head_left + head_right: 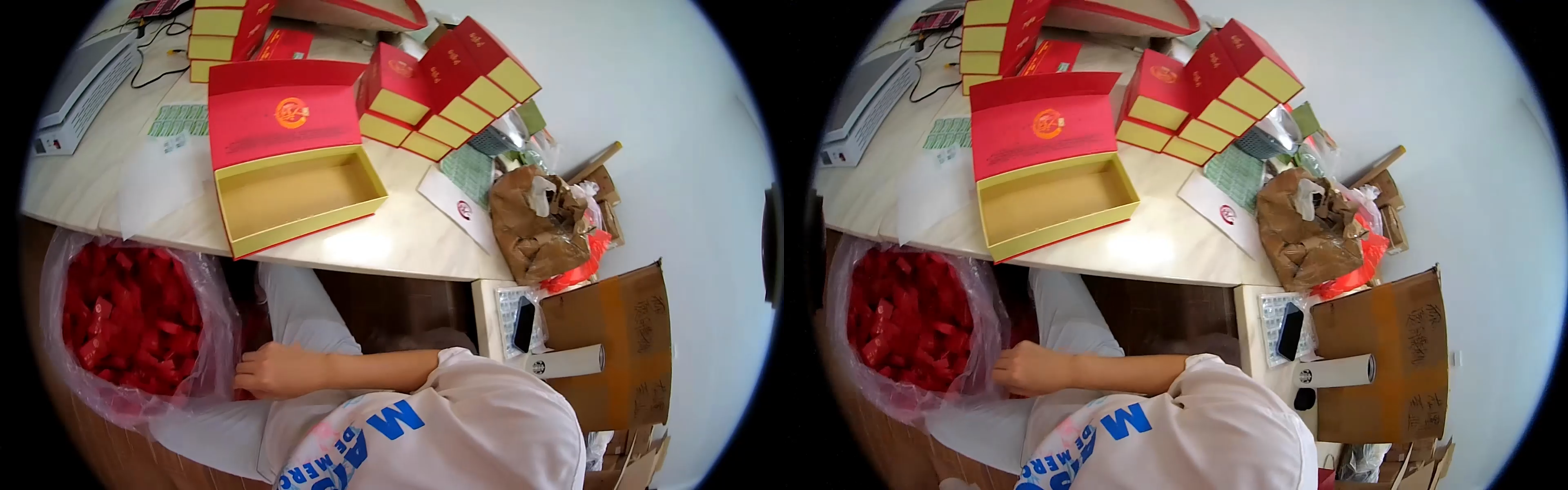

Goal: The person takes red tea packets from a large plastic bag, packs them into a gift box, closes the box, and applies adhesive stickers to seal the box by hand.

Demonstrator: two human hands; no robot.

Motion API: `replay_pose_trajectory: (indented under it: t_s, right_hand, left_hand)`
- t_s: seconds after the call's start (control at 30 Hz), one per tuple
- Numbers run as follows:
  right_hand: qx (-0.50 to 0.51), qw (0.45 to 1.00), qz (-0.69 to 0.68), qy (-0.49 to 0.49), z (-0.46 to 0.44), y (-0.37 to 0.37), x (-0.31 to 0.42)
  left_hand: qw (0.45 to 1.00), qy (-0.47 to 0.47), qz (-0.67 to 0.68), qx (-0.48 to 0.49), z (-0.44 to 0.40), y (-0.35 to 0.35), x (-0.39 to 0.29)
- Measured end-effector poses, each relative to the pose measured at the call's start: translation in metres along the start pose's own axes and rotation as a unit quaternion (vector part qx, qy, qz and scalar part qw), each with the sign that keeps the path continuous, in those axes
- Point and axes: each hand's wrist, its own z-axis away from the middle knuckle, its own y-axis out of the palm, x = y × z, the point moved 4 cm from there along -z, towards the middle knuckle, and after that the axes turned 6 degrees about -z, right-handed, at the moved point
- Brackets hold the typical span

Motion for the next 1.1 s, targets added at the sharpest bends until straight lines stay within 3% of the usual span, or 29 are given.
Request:
replay_pose_trajectory:
  t_s: [0.77,1.1]
  right_hand:
    - [-0.057,0.998,0.024,-0.03,0.037,0.006,0.049]
    - [-0.007,0.998,-0.004,-0.064,0.049,0.014,0.068]
  left_hand:
    - [0.999,0.036,0.003,-0.006,0.045,-0.023,-0.013]
    - [0.996,0.069,0.019,-0.048,0.071,-0.05,-0.04]
